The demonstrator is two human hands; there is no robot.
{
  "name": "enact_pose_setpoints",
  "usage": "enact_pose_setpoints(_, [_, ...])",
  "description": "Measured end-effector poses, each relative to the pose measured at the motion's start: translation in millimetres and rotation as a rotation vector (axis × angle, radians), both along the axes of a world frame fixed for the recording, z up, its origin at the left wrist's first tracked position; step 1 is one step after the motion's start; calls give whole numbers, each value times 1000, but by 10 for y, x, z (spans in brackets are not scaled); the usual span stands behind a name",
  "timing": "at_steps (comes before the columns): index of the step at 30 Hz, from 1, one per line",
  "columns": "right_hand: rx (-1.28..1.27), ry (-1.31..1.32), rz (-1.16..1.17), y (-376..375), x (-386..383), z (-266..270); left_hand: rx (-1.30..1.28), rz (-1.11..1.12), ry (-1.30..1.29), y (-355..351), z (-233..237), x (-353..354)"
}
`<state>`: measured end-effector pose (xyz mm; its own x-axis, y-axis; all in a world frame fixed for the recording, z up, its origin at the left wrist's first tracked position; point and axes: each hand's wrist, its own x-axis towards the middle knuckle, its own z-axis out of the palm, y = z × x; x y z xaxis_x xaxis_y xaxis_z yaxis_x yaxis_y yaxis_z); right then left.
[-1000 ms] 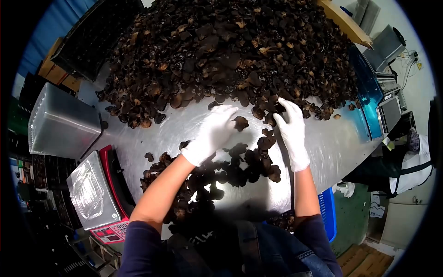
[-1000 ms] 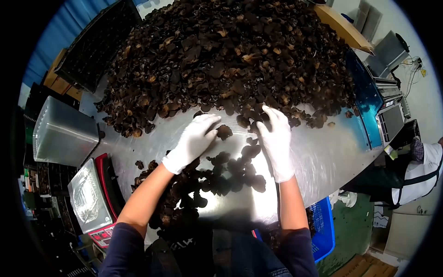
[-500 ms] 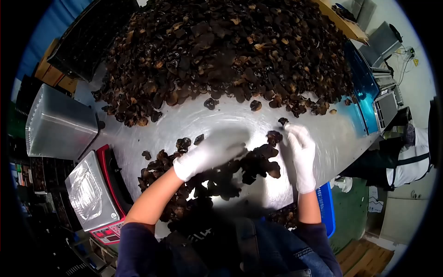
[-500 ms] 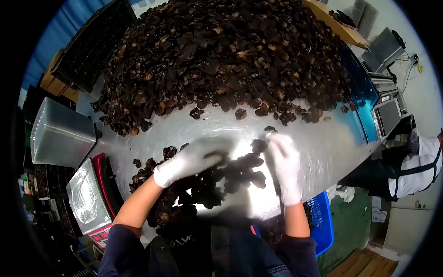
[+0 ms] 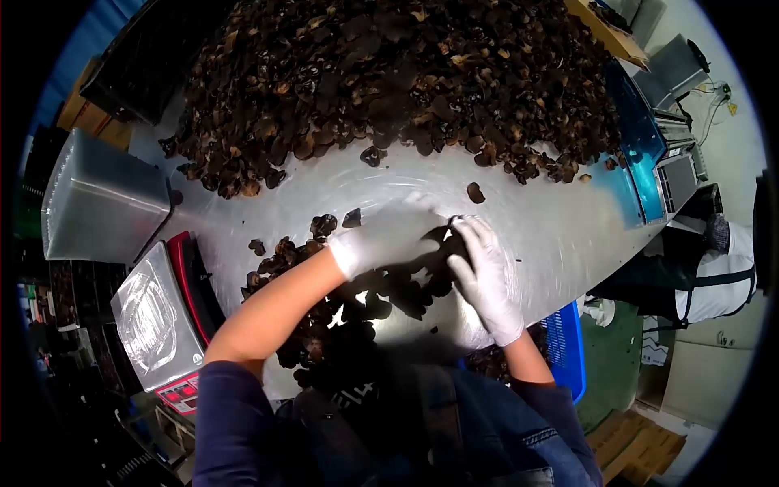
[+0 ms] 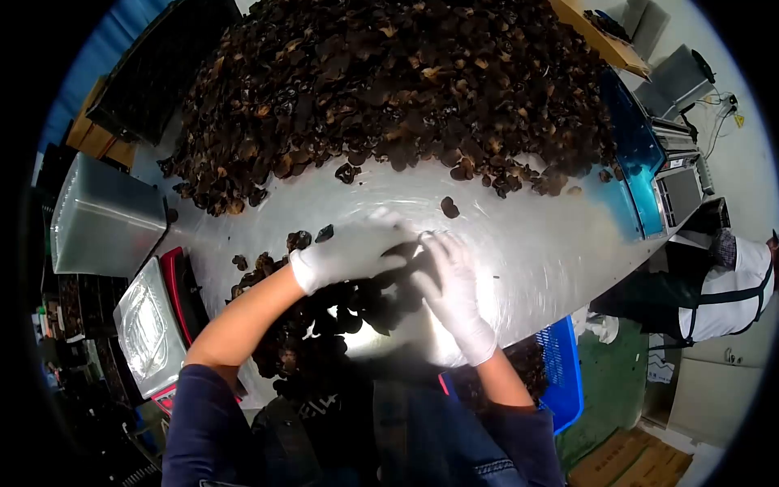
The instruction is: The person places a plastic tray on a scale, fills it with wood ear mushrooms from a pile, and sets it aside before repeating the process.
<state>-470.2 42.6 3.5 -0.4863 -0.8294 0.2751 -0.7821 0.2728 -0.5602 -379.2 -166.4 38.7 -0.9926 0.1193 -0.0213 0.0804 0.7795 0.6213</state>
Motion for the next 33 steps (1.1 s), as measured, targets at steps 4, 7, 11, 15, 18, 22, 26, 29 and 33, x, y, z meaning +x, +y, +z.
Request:
enact_pose_setpoints(4, [-3, -423, 170, -98, 528, 45, -155, -61, -23, -13, 101, 639])
enact_pose_setpoints(7, [101, -210, 345, -98, 738, 170, -260, -149, -130, 3, 141, 1007])
enact_pose_setpoints(11, [187, -301, 442, -303, 293, 204, -197, -165, -299, -77, 471, 1020])
enact_pose_setpoints(15, [-71, 167, -189, -854, -602, 292, 75, 47, -84, -389, 369, 633])
enact_pose_setpoints(18, [102, 429, -448, -1064, -1300, -41, -461, 399, 254, -698, -69, 97])
enact_pose_setpoints(22, [217, 304, -95, -506, -948, 176, -238, 262, -176, -501, 22, 168])
enact_pose_setpoints(26, [-3, 48, -153, 98, -575, 326, -61, 283, -34, -322, 243, 491])
enact_pose_setpoints(29, [-283, -259, -397, 289, -769, 190, -15, 321, -72, -330, 249, 536])
enact_pose_setpoints(33, [-259, -161, -489, 253, -1022, 90, -16, 349, -149, -253, 277, 489])
